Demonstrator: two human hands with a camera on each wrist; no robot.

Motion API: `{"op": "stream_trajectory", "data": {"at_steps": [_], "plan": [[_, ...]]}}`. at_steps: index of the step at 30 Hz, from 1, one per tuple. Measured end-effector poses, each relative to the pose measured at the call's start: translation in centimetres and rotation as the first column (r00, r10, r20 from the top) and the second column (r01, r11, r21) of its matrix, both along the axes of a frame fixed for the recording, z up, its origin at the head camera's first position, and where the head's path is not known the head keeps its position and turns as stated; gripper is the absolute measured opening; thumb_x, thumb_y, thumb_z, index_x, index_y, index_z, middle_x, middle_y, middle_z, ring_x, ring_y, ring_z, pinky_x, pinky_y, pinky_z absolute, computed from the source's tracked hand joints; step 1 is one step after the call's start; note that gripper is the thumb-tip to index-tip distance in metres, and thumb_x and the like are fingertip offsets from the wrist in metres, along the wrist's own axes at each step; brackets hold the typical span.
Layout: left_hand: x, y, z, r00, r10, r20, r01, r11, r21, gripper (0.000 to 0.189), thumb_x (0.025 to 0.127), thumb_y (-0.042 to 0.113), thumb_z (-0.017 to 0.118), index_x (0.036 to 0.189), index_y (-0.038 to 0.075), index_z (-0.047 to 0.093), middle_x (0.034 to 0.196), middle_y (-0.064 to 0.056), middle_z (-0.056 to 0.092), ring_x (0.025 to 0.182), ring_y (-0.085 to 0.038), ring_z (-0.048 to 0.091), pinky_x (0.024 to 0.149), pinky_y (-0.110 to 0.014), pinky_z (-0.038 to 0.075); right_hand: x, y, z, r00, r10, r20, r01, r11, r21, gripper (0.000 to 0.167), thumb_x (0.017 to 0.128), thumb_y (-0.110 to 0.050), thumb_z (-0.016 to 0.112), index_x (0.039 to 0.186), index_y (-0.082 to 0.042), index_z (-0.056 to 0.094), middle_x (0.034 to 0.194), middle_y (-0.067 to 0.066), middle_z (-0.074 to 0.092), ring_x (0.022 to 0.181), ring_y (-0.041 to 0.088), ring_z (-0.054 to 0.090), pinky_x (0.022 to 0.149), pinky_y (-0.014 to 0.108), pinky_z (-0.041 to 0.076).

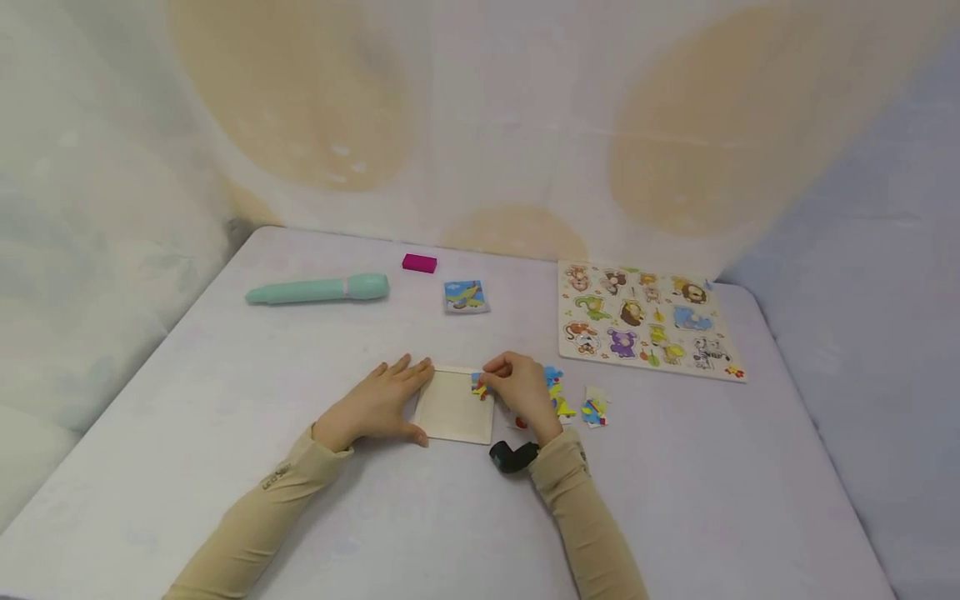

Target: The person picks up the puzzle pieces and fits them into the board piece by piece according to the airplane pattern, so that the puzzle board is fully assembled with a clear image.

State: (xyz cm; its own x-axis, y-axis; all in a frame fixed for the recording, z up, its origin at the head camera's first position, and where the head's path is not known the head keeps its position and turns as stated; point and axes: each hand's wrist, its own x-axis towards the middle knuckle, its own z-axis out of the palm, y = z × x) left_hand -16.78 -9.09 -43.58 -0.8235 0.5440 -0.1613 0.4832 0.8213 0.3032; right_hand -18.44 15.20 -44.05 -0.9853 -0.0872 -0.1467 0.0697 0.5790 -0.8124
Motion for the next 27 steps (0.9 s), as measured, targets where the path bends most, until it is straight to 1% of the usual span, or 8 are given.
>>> {"op": "stream_trajectory", "data": {"at_steps": [4, 9, 15, 23, 27], "plan": [[0.0, 0.1, -0.1, 1.000, 0.005, -0.001, -0.005, 1.000, -0.007, 0.110, 0.066, 0.058, 0.081, 0.151, 0.007, 0.034, 0.159, -0.008, 0.030, 0.148, -0.035, 0.022, 0.116, -0.062, 0.020, 0.0, -0.1, -0.4, 0.999, -0.005, -0.038, 0.006, 0.999, 0.034, 0.014, 0.088, -0.017, 0.071, 0.097, -0.007, 0.070, 0.089, 0.008, 0.071, 0.078, 0.016, 0.062, 0.066, 0.023, 0.047], [0.0, 0.1, 0.0, 1.000, -0.001, -0.005, 0.001, 1.000, -0.002, 0.109, 0.066, 0.057, 0.081, 0.150, 0.006, 0.035, 0.159, -0.009, 0.030, 0.148, -0.035, 0.022, 0.116, -0.062, 0.020, 0.1, -0.4, -0.7, 0.994, -0.011, -0.106, 0.021, 0.996, 0.092, 0.013, 0.086, -0.018, 0.073, 0.093, -0.007, 0.072, 0.087, 0.008, 0.071, 0.078, 0.017, 0.064, 0.066, 0.024, 0.047], [0.0, 0.1, 0.0, 1.000, -0.002, -0.008, 0.002, 1.000, -0.009, 0.109, 0.066, 0.059, 0.081, 0.150, 0.007, 0.035, 0.159, -0.008, 0.030, 0.148, -0.035, 0.022, 0.116, -0.062, 0.020, 0.3, -0.9, -0.6, 0.993, -0.019, -0.120, 0.034, 0.991, 0.126, 0.011, 0.087, -0.019, 0.072, 0.089, -0.008, 0.072, 0.083, 0.006, 0.070, 0.075, 0.015, 0.061, 0.064, 0.023, 0.045], [0.0, 0.2, 0.0, 1.000, 0.006, -0.002, -0.006, 1.000, -0.022, 0.109, 0.066, 0.059, 0.080, 0.151, 0.008, 0.034, 0.159, -0.007, 0.029, 0.149, -0.034, 0.022, 0.116, -0.061, 0.020, 0.1, -1.2, -1.0, 0.983, 0.021, -0.180, 0.012, 0.984, 0.180, 0.008, 0.085, -0.014, 0.073, 0.088, -0.007, 0.072, 0.078, 0.007, 0.065, 0.070, 0.015, 0.055, 0.059, 0.023, 0.041], [0.0, 0.2, 0.0, 1.000, 0.005, -0.005, -0.005, 1.000, -0.020, 0.109, 0.066, 0.059, 0.081, 0.151, 0.008, 0.034, 0.159, -0.007, 0.030, 0.149, -0.034, 0.022, 0.116, -0.061, 0.020, 0.1, -1.1, -0.9, 0.987, 0.014, -0.162, 0.012, 0.987, 0.162, 0.009, 0.085, -0.013, 0.072, 0.090, -0.006, 0.071, 0.080, 0.008, 0.065, 0.072, 0.017, 0.056, 0.060, 0.023, 0.042]]}}
